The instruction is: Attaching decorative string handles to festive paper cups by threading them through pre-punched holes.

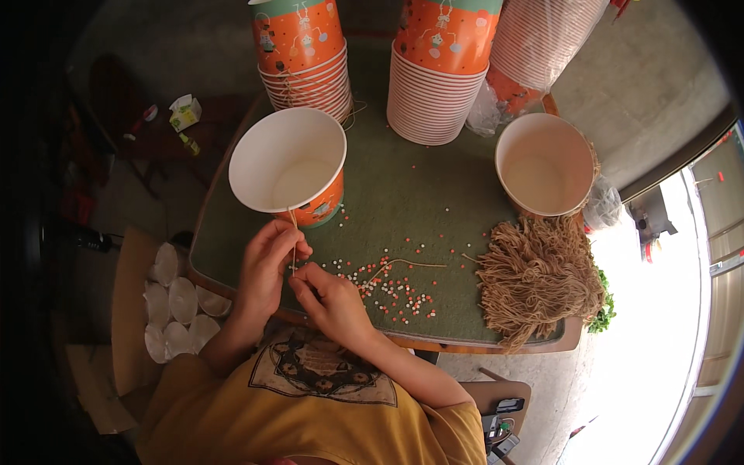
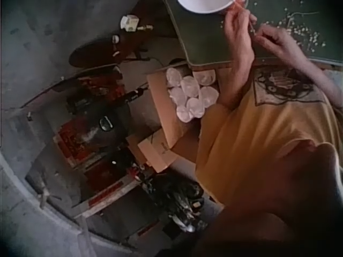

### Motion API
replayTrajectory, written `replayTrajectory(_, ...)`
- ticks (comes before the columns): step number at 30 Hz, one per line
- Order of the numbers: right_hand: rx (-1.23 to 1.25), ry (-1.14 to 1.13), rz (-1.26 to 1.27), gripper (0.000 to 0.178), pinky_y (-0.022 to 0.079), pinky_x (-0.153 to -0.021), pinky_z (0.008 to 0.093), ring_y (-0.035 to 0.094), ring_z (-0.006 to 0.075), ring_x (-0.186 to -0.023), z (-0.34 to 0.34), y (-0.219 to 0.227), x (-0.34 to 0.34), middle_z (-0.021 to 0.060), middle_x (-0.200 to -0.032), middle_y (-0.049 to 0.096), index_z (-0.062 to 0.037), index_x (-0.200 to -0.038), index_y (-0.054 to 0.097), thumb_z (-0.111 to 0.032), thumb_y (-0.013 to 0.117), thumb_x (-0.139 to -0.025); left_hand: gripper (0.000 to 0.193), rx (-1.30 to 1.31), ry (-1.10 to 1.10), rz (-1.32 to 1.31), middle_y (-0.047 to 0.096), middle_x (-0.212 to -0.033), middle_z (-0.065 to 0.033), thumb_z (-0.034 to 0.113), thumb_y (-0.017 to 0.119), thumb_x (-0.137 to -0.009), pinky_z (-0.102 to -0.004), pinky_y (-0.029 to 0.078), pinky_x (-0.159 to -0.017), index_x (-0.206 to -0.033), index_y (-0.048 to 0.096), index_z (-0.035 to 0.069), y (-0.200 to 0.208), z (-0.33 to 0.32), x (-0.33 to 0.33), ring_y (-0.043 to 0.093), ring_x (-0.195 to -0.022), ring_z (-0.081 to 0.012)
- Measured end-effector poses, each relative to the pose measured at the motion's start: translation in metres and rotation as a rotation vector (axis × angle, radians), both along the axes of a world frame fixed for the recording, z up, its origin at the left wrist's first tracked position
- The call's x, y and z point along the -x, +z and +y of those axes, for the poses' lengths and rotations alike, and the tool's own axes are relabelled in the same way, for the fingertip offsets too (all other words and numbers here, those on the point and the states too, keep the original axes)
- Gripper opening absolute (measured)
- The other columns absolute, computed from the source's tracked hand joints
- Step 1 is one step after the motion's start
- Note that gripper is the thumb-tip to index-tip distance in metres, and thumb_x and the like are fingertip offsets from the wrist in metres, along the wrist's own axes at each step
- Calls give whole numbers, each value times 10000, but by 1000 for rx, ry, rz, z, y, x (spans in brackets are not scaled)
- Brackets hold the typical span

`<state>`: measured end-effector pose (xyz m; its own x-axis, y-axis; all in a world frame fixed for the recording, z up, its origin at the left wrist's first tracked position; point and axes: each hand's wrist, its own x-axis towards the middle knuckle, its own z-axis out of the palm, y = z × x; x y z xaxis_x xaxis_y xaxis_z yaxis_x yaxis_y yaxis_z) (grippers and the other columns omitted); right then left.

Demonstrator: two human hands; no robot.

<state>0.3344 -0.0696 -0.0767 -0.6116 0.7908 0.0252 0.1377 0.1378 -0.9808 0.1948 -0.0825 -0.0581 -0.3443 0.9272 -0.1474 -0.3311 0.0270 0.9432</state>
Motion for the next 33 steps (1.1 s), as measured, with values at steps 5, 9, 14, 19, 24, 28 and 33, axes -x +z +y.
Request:
replayTrajectory(5,-445,-53,34,61,484,-556,369,606,266,-615,-5,-11,4,127,-727,607,-38,-884,580,-63,635,-874,115,-59,91,-21,597,-779,-9,141,583,-941,-253,452,-693,-889,596,39,5,14,-1,547,-710,-87)
replayTrajectory(9,-571,-54,-49,72,496,-542,405,612,302,-630,-8,-12,6,118,-723,589,-46,-870,567,-41,635,-844,159,-109,197,64,590,-783,-4,176,588,-965,-237,449,-660,-879,584,42,-2,23,3,533,-698,-74)
replayTrajectory(14,-649,-40,-112,81,507,-539,400,617,297,-631,-3,-13,16,112,-713,580,-46,-865,550,-61,629,-857,143,-190,377,707,544,-761,9,145,549,-992,-224,431,-651,-917,532,25,-16,30,15,494,-690,-63)
replayTrajectory(19,-641,-43,-136,84,528,-555,390,645,281,-661,1,-10,14,111,-761,626,-54,-934,578,-100,628,-884,145,-242,369,536,536,-759,11,158,545,-992,-241,434,-636,-934,529,26,-22,33,22,497,-690,-76)
replayTrajectory(24,-275,-139,-11,195,491,-555,256,605,94,-595,2,18,-31,63,-759,662,-74,-1121,592,-102,618,-929,185,-454,103,1167,582,-1078,-118,92,582,-922,-316,526,-745,-1086,569,7,-55,-3,-3,633,-847,-222)
replayTrajectory(28,-10,-173,262,168,427,-554,201,512,24,-600,4,44,-58,-32,-681,574,-29,-1125,586,-63,570,-961,537,-501,79,1310,436,-1403,-192,99,613,-887,-386,571,-764,-1371,401,0,-18,32,-30,610,-1090,-362)
replayTrajectory(33,106,-375,463,141,310,-490,178,391,38,-529,17,64,-80,-40,-662,470,-6,-1012,580,-125,512,-983,513,-210,229,1515,516,-1142,-137,205,650,-886,-406,579,-665,-1319,431,38,17,44,-8,643,-867,-337)
